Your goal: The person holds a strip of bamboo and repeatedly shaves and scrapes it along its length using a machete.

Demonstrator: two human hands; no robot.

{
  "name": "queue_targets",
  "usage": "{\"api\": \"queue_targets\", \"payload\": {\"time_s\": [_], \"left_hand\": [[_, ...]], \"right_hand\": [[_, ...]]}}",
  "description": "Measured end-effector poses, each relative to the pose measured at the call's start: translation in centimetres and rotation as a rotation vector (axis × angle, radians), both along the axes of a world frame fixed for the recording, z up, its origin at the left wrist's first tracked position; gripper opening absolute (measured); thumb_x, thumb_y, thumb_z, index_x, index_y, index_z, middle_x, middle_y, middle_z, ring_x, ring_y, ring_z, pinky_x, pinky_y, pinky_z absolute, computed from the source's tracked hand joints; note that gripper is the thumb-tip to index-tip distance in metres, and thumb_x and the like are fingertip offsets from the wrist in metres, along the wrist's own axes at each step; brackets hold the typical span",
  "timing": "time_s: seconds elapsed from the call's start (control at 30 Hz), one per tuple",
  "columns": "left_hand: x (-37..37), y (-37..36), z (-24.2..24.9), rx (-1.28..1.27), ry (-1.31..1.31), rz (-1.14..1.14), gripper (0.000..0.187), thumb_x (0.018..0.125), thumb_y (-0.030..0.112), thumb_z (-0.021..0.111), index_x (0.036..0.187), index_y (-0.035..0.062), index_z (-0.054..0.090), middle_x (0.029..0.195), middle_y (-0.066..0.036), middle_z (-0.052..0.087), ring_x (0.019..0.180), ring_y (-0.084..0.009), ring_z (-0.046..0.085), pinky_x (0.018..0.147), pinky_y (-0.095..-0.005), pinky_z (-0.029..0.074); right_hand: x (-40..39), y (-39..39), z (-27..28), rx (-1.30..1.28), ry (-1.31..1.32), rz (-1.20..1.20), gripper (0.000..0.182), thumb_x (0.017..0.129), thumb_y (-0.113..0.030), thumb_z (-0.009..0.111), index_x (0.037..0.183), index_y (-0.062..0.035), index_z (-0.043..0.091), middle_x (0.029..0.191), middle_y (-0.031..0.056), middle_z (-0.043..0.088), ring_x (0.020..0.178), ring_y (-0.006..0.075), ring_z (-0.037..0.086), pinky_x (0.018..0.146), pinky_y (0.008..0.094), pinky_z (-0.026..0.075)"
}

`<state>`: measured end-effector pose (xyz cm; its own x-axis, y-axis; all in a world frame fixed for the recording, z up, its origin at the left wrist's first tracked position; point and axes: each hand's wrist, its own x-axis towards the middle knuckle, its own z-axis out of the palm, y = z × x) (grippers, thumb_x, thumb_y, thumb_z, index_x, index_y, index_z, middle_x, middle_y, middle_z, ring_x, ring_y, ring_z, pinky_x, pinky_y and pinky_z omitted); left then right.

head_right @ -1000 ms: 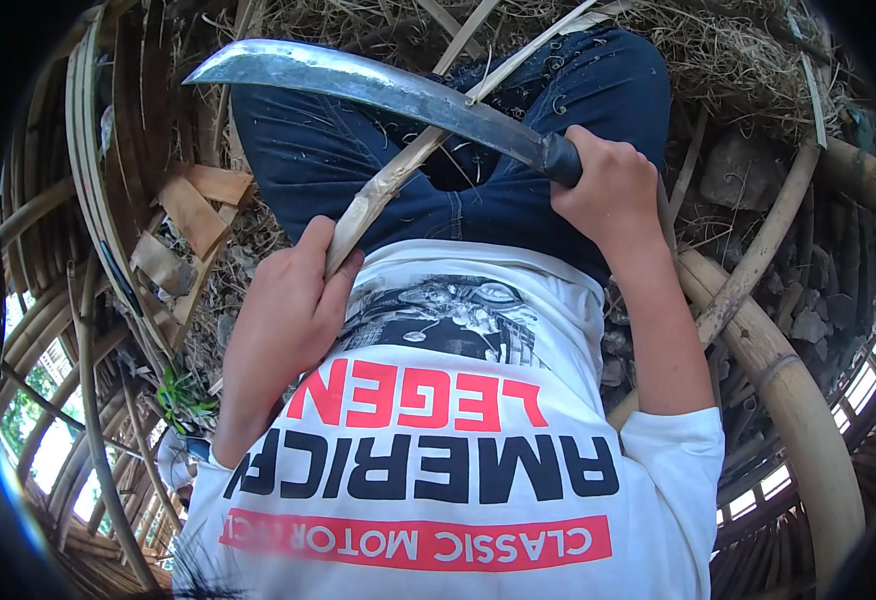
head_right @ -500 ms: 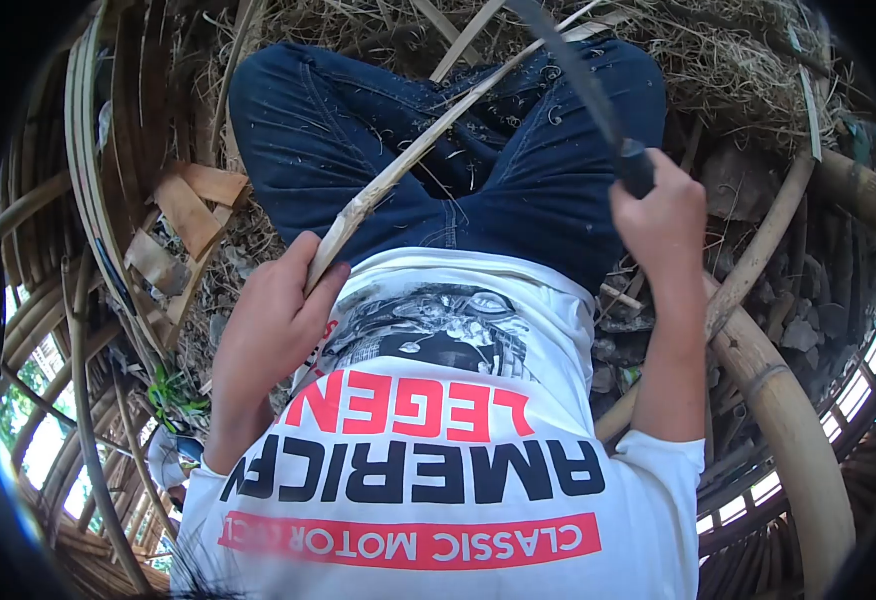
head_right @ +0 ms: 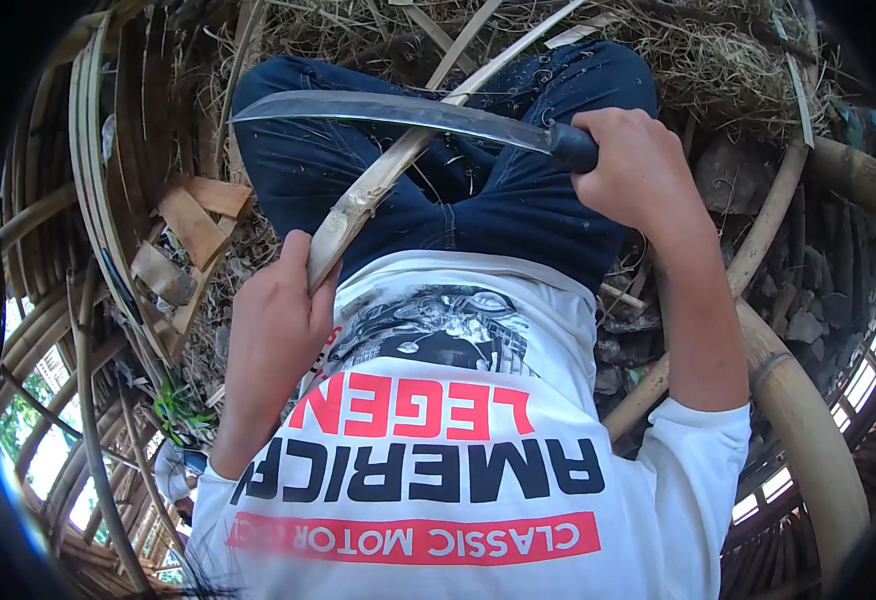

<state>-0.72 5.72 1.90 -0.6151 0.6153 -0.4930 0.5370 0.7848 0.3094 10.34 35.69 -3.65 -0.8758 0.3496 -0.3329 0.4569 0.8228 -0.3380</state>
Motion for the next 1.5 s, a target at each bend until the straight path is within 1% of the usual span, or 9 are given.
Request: {"api": "queue_targets", "payload": {"time_s": [0.3, 0.57, 0.63, 0.7, 0.9, 0.97, 1.2, 1.27, 1.5], "left_hand": [[-0.4, -1.3, 1.2, 0.011, -0.086, 0.005, 0.017, 0.093, 0.015, 0.061, 0.095, 0.0023, 0.050, 0.070, -0.024, 0.060, 0.070, -0.0453, 0.061, 0.063, -0.0533, 0.045], [-1.4, -3.3, 0.7, 0.066, -0.069, 0.100, 0.016, 0.092, 0.016, 0.062, 0.096, 0.0022, 0.055, 0.068, -0.022, 0.059, 0.066, -0.0424, 0.060, 0.058, -0.0465, 0.043], [-1.8, -3.0, 0.5, 0.049, -0.283, 0.191, 0.016, 0.093, 0.015, 0.061, 0.093, 0.0005, 0.055, 0.068, -0.022, 0.058, 0.064, -0.0393, 0.058, 0.058, -0.0428, 0.042], [-2.2, -2.3, 0.4, 0.047, -0.342, 0.217, 0.022, 0.094, 0.019, 0.061, 0.091, -0.0012, 0.052, 0.069, -0.025, 0.060, 0.071, -0.0473, 0.059, 0.063, -0.0512, 0.045], [-2.5, -2.1, -1.0, 0.060, -0.493, 0.259, 0.027, 0.096, 0.022, 0.060, 0.090, -0.0020, 0.052, 0.067, -0.022, 0.056, 0.062, -0.0411, 0.053, 0.060, -0.0447, 0.042], [-2.6, -2.5, -1.3, 0.041, -0.535, 0.212, 0.017, 0.098, 0.015, 0.056, 0.094, -0.0009, 0.053, 0.070, -0.007, 0.051, 0.066, -0.0148, 0.044, 0.061, -0.0326, 0.040], [-2.3, -2.9, -1.1, 0.145, -0.606, 0.216, 0.024, 0.101, 0.021, 0.055, 0.093, -0.0014, 0.051, 0.069, -0.016, 0.052, 0.063, -0.0238, 0.046, 0.062, -0.0379, 0.041], [-2.4, -3.1, -1.0, 0.193, -0.718, 0.250, 0.024, 0.103, 0.021, 0.052, 0.094, -0.0008, 0.051, 0.071, -0.008, 0.049, 0.068, -0.0150, 0.041, 0.063, -0.0341, 0.040], [-2.7, -2.9, -0.8, 0.125, -0.885, 0.330, 0.024, 0.104, 0.023, 0.050, 0.099, -0.0002, 0.053, 0.072, -0.003, 0.045, 0.071, -0.0119, 0.040, 0.065, -0.0321, 0.041]], "right_hand": [[2.4, 5.3, -5.4, 0.226, -0.216, -0.299, 0.034, 0.079, -0.021, 0.065, 0.112, -0.0164, 0.071, 0.104, 0.0182, 0.072, 0.101, 0.0392, 0.067, 0.088, 0.0488, 0.053], [4.3, 12.6, -5.9, 0.330, -0.277, -0.645, 0.034, 0.080, -0.027, 0.059, 0.108, -0.0124, 0.071, 0.106, 0.0198, 0.071, 0.104, 0.0415, 0.065, 0.089, 0.0509, 0.051], [4.2, 10.7, -5.4, 0.345, -0.228, -0.624, 0.033, 0.080, -0.030, 0.060, 0.105, -0.0115, 0.071, 0.104, 0.0204, 0.071, 0.102, 0.0415, 0.066, 0.086, 0.0513, 0.051], [3.9, 8.0, -4.7, 0.260, -0.147, -0.610, 0.031, 0.081, -0.031, 0.064, 0.103, -0.0101, 0.072, 0.096, 0.0211, 0.072, 0.095, 0.0411, 0.068, 0.079, 0.0505, 0.053], [3.0, -3.7, -4.4, -0.095, 0.207, -0.381, 0.019, 0.077, -0.023, 0.075, 0.088, -0.0078, 0.068, 0.077, 0.0185, 0.069, 0.077, 0.0401, 0.068, 0.068, 0.0479, 0.054], [2.5, -5.8, -3.5, -0.152, 0.270, -0.248, 0.019, 0.075, -0.022, 0.075, 0.086, -0.0089, 0.067, 0.076, 0.0171, 0.069, 0.074, 0.0388, 0.068, 0.067, 0.0472, 0.054], [1.3, -4.2, -4.5, -0.050, 0.180, -0.110, 0.018, 0.074, -0.019, 0.072, 0.088, -0.0106, 0.066, 0.075, 0.0165, 0.069, 0.076, 0.0392, 0.069, 0.070, 0.0493, 0.055], [1.1, -2.6, -5.0, -0.039, 0.122, -0.184, 0.017, 0.077, -0.020, 0.070, 0.091, -0.0110, 0.067, 0.078, 0.0191, 0.069, 0.080, 0.0428, 0.068, 0.075, 0.0509, 0.056], [1.6, 4.0, -7.3, 0.110, 0.019, -0.400, 0.025, 0.078, -0.023, 0.068, 0.100, -0.0113, 0.071, 0.089, 0.0218, 0.071, 0.090, 0.0429, 0.067, 0.080, 0.0508, 0.055]]}}
